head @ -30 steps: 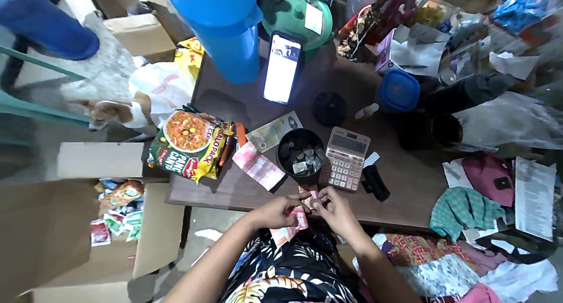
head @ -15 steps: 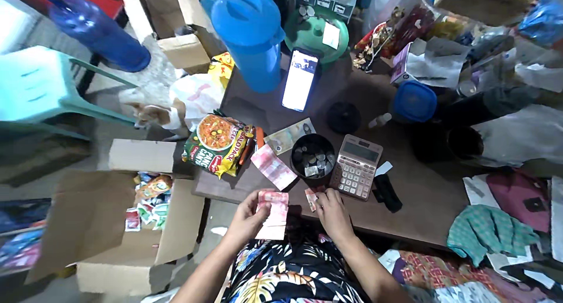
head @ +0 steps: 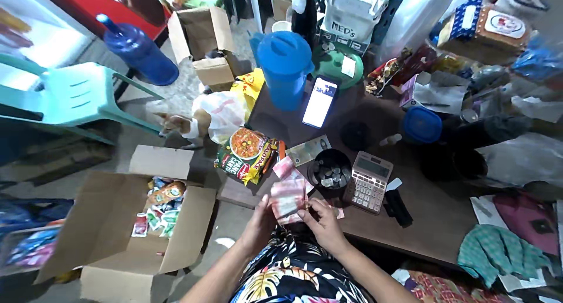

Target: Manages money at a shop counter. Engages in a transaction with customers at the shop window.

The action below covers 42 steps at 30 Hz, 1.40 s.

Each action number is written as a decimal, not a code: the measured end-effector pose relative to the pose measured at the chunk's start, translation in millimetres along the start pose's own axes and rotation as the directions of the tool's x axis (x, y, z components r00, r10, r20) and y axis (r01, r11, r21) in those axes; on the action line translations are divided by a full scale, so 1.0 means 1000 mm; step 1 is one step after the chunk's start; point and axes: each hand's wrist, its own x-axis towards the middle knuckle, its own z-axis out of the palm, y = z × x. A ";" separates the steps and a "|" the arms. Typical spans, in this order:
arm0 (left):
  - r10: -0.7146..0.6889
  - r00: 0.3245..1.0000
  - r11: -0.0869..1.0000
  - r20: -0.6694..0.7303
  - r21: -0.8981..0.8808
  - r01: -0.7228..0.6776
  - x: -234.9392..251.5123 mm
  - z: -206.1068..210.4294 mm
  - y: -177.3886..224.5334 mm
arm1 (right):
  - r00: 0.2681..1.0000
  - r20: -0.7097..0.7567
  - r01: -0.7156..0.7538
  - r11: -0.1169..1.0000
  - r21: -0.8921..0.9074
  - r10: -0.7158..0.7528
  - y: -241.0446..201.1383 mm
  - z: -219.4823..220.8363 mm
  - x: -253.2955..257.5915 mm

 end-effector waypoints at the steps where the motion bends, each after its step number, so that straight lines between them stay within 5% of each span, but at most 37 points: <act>1: 0.019 0.999 1.000 0.026 0.002 -0.019 0.003 -0.007 0.002 | 0.997 -0.004 -0.075 0.994 0.078 0.076 -0.002 0.004 0.004; 4: 0.048 0.997 0.999 0.055 -0.025 -0.047 0.012 -0.023 0.008 | 0.973 0.011 -0.227 0.939 0.257 0.232 -0.009 0.017 0.017; 8: -0.036 0.998 0.985 0.045 -0.167 0.043 0.018 -0.030 0.026 | 0.966 0.043 -0.254 0.911 0.324 0.254 -0.021 0.038 0.031; 12: -0.237 0.967 0.904 0.094 -0.342 0.255 0.029 -0.045 0.040 | 0.977 0.026 -0.213 0.951 0.226 0.212 -0.025 0.055 0.041; 19: -0.201 0.929 0.925 0.311 -0.252 0.285 0.048 -0.080 0.057 | 0.980 -0.030 -0.193 0.977 0.090 0.197 -0.024 0.069 0.053; 22: -0.171 0.962 0.966 0.212 -0.154 0.205 0.052 -0.070 0.063 | 0.975 -0.148 -0.151 0.981 0.119 0.168 -0.023 0.080 0.055; 30: -0.120 0.992 0.957 0.049 -0.261 0.128 0.057 -0.064 0.067 | 0.846 -0.516 -0.040 0.982 0.185 0.132 -0.017 0.096 0.056; 36: -0.154 0.988 0.951 -0.007 -0.273 0.146 0.063 -0.063 0.068 | 0.836 -0.507 -0.052 0.950 0.309 0.211 -0.018 0.099 0.053; 42: -0.150 0.984 0.960 -0.101 -0.252 0.121 0.065 -0.058 0.077 | 0.900 -0.427 0.075 0.929 0.363 0.094 -0.014 0.093 0.042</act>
